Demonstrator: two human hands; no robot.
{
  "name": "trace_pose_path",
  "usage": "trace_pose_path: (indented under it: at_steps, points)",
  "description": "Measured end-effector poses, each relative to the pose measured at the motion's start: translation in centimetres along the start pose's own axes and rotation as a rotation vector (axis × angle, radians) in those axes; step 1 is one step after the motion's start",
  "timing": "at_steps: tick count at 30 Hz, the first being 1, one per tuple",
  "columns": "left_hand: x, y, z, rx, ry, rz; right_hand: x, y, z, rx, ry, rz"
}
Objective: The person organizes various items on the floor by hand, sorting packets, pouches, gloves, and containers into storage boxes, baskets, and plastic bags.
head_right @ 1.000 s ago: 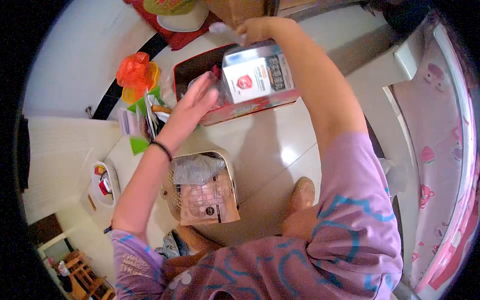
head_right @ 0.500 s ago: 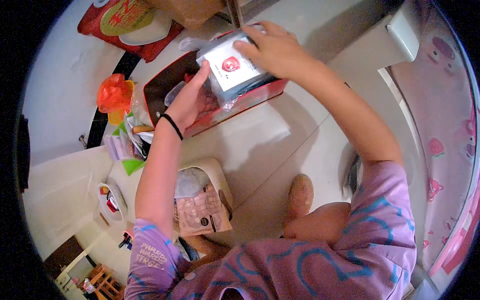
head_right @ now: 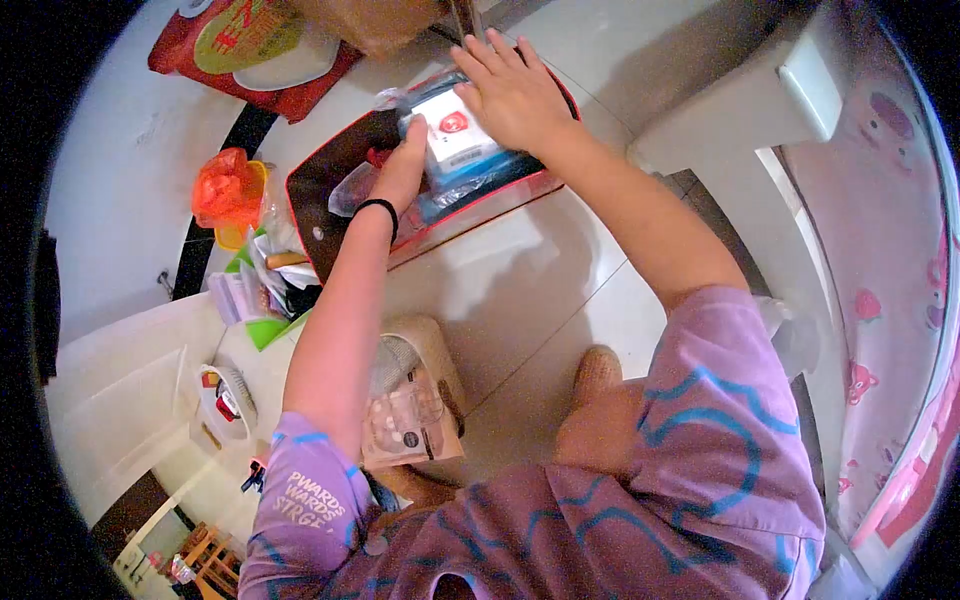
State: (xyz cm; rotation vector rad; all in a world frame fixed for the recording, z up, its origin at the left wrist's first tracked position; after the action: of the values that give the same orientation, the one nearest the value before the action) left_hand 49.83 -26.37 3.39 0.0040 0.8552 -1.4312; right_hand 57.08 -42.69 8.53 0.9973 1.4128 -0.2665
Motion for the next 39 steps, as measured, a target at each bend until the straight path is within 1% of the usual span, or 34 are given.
trace_pose_path:
  at_steps: [1, 2, 3, 4, 5, 6, 7, 8, 10, 11, 12, 13, 14, 15, 17, 18, 19, 21, 23, 25, 26, 27, 28, 29, 30, 31, 32, 33, 34, 35, 36, 37, 38, 39]
  points:
    - [0.1, -0.4, 0.0, 0.028, -0.013, -0.008, 0.0, -0.2, 0.1, 0.003, 0.002, 0.009]
    - [0.3, 0.1, -0.5, 0.006, -0.071, -0.027, 0.2, -0.2, 0.3, 0.003, 0.027, -0.001]
    - [0.1, -0.7, -0.1, 0.012, -0.063, -0.022, -0.2, -0.2, 0.1, 0.002, 0.053, -0.011]
    - [0.4, -1.5, 0.3, 0.020, -0.188, -0.080, -0.8, -0.5, 0.1, 0.005, 0.055, 0.000]
    - [0.7, -2.3, 0.7, 0.026, -0.312, -0.142, -1.0, -0.8, 0.2, 0.019, 0.105, -0.059]
    - [0.7, -3.5, 1.1, 0.028, -0.302, -0.141, -1.5, -1.2, 0.3, 0.032, 0.156, -0.121]
    - [0.9, -4.8, 1.8, 0.124, -0.248, -0.192, -2.5, -1.6, 0.3, 0.036, 0.161, -0.115]
    - [1.2, -5.7, 2.4, 0.220, -0.196, -0.241, -3.0, -2.2, 0.5, 0.066, 0.148, -0.250]
    - [1.6, -5.8, 2.0, 0.136, -0.038, -0.211, -4.8, -2.0, -0.1, 0.129, 0.126, -0.492]
    - [1.3, -6.1, 2.4, 0.093, 0.032, -0.211, -4.4, -1.9, -0.2, 0.124, 0.128, -0.495]
    - [0.9, -6.2, 3.0, 0.090, 0.028, -0.210, -4.2, -1.5, -0.2, 0.087, 0.148, -0.377]
    - [0.6, -6.2, 3.5, 0.061, 0.103, -0.243, -4.0, -1.3, -0.3, 0.049, 0.168, -0.262]
    - [0.6, -6.0, 3.4, 0.029, 0.177, -0.276, -3.0, -1.4, -0.6, 0.042, 0.169, -0.271]
    - [1.0, -5.6, 2.9, 0.021, 0.172, -0.277, -2.4, -1.7, -1.0, 0.039, 0.114, -0.237]
    - [1.8, -4.7, 2.1, 0.056, 0.085, -0.141, -1.1, -1.9, -1.2, 0.045, 0.068, -0.213]
    - [2.0, -5.1, 2.3, 0.088, 0.019, -0.112, -0.9, -2.0, -1.1, 0.034, 0.057, -0.166]
    - [2.3, -4.8, 2.0, 0.084, 0.020, -0.126, -0.9, -2.1, -1.0, 0.026, 0.042, -0.120]
    - [2.5, -3.5, 1.8, 0.226, -0.050, -0.052, -0.2, -1.9, -0.9, 0.022, 0.041, -0.101]
    - [2.4, -2.2, 1.8, 0.267, -0.018, -0.066, 0.1, -1.4, -0.8, -0.005, 0.046, -0.072]
    - [2.0, -3.1, 1.8, 0.095, 0.069, -0.041, 0.1, -1.5, -0.9, -0.016, -0.025, -0.053]
    - [1.7, -3.9, 2.5, 0.160, 0.052, -0.040, 0.0, -1.5, -0.9, -0.056, -0.060, -0.037]
    - [1.4, -4.3, 2.6, 0.147, 0.121, -0.037, -0.1, -1.5, -1.0, -0.071, -0.157, -0.055]
    - [1.4, -3.4, 2.4, 0.270, 0.152, -0.082, 0.1, -1.2, -0.6, -0.212, -0.277, -0.077]
    - [0.9, -4.3, 2.8, 0.290, 0.223, -0.055, -0.1, -1.0, -0.5, -0.362, -0.386, -0.098]
    - [-0.9, -6.3, 3.8, 0.227, 0.477, -0.034, -1.5, -0.7, -1.1, -0.333, -0.197, -0.143]
    - [-2.3, -6.7, 3.3, 0.432, 0.562, -0.029, -2.7, -0.4, -1.9, -0.300, -0.006, -0.200]
    - [-5.1, -11.2, 5.0, 0.430, 0.419, 0.072, -3.0, -0.1, -2.1, -0.380, -0.008, -0.161]
    - [-7.3, -14.2, 5.1, 0.402, 0.095, -0.043, -2.8, -0.1, -1.8, -0.454, -0.015, -0.108]
    - [-9.0, -15.3, 3.3, 0.597, 0.052, 0.051, -2.8, -0.6, -0.6, -0.438, 0.067, -0.073]
    - [-10.6, -18.3, 2.1, 0.577, 0.010, 0.078, -2.8, -1.0, -0.1, -0.418, 0.146, -0.039]
    - [-12.8, -19.6, 0.2, 0.460, 0.060, 0.084, -2.8, -0.5, 0.2, -0.221, 0.282, -0.068]
    - [-14.8, -20.3, -4.0, 0.453, 0.100, 0.037, -3.9, -0.8, 0.0, -0.021, 0.406, -0.107]
    - [-16.1, -22.2, -6.3, 0.314, 0.283, 0.116, -5.1, -0.9, -0.8, -0.039, 0.412, -0.115]
    - [-17.1, -24.8, -8.2, 0.297, 0.367, 0.149, -6.3, -0.8, -1.6, -0.018, 0.436, -0.072]
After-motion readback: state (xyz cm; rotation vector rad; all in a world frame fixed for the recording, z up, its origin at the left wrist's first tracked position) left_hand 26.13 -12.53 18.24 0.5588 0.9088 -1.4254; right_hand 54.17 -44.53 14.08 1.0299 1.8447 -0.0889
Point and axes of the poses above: each hand's wrist, its own y-axis towards the middle knuckle, its own x-axis out of the palm, z = x × y, the point moved 4 cm from there along y, towards the middle knuckle, and after that the axes turned 6 degrees about y, right-handed, at the moved point
